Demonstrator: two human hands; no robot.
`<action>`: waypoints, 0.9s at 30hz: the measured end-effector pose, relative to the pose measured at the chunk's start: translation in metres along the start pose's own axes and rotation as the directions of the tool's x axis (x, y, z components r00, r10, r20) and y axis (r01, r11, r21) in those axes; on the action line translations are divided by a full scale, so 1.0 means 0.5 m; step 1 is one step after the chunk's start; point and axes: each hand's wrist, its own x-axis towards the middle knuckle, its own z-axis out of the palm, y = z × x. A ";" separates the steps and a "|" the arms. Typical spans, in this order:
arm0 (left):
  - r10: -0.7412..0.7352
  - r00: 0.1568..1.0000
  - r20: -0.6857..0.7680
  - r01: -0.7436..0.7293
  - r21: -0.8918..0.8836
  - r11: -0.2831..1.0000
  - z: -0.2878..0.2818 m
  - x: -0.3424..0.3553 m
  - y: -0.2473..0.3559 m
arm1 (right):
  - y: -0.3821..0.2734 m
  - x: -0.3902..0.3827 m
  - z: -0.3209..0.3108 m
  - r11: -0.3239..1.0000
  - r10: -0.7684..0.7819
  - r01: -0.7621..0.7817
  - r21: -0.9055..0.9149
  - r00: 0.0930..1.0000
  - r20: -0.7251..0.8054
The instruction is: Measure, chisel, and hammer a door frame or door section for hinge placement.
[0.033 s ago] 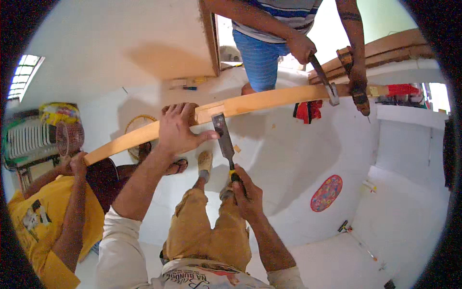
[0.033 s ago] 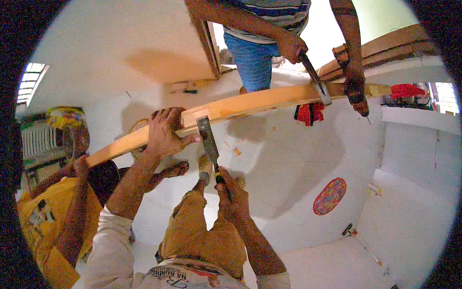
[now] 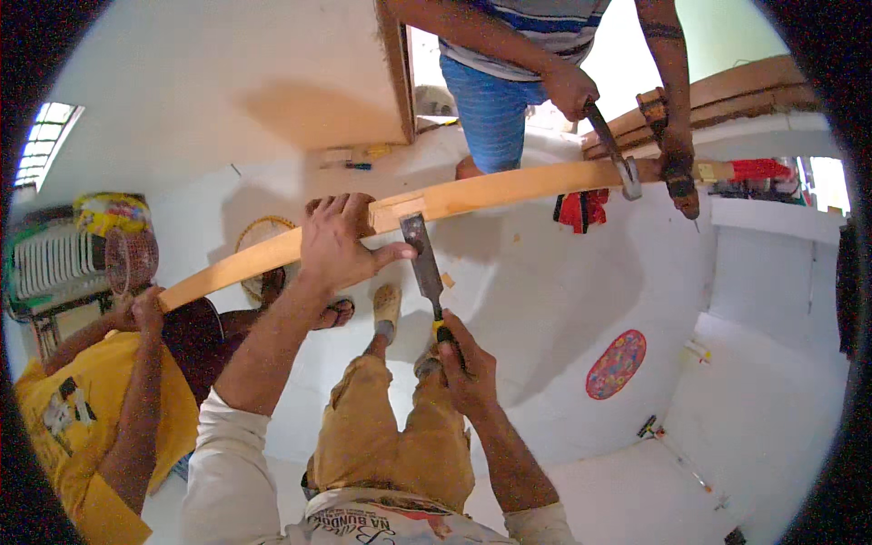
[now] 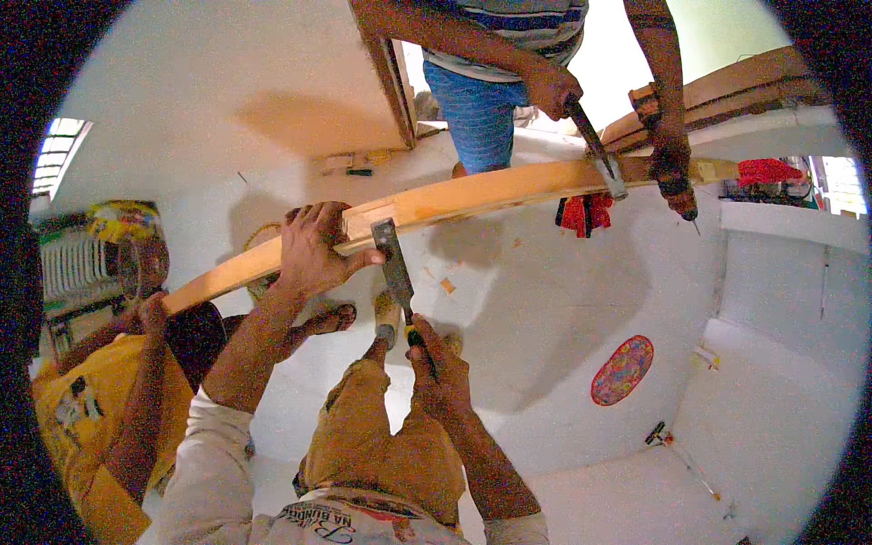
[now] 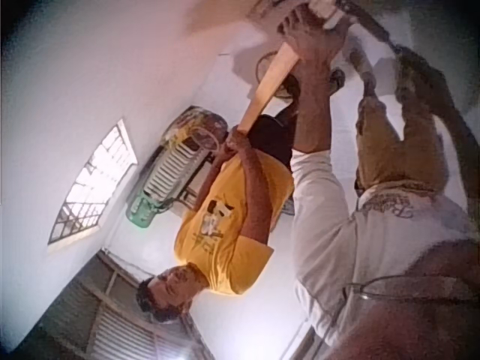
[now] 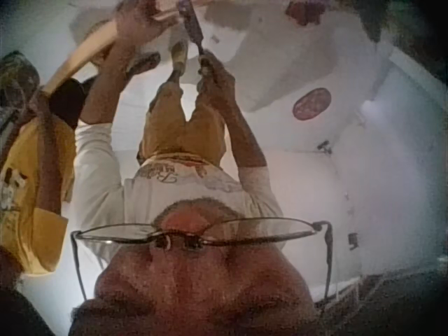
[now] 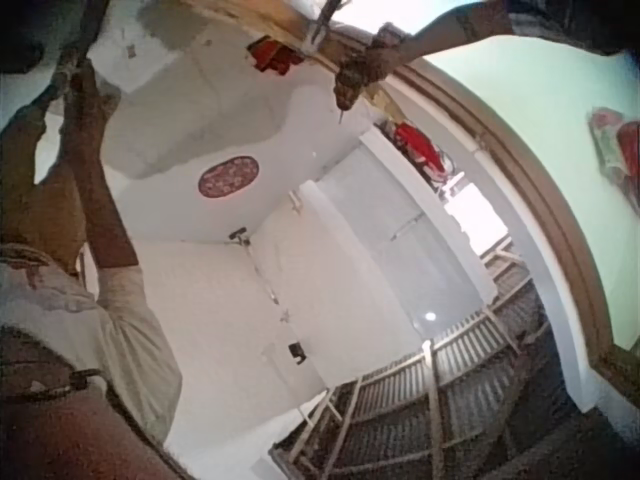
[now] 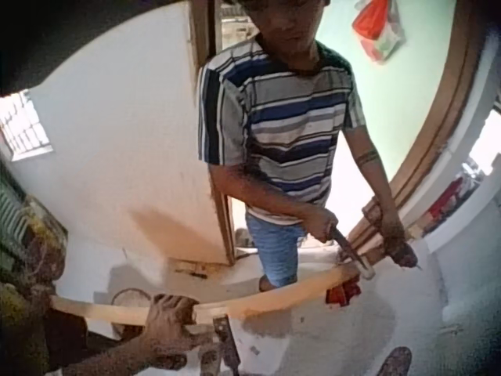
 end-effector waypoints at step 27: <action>-0.030 0.999 0.028 0.031 -0.038 0.999 0.002 -0.008 0.000 | -0.008 0.007 0.038 0.979 -0.187 0.171 -0.109 0.971 -0.151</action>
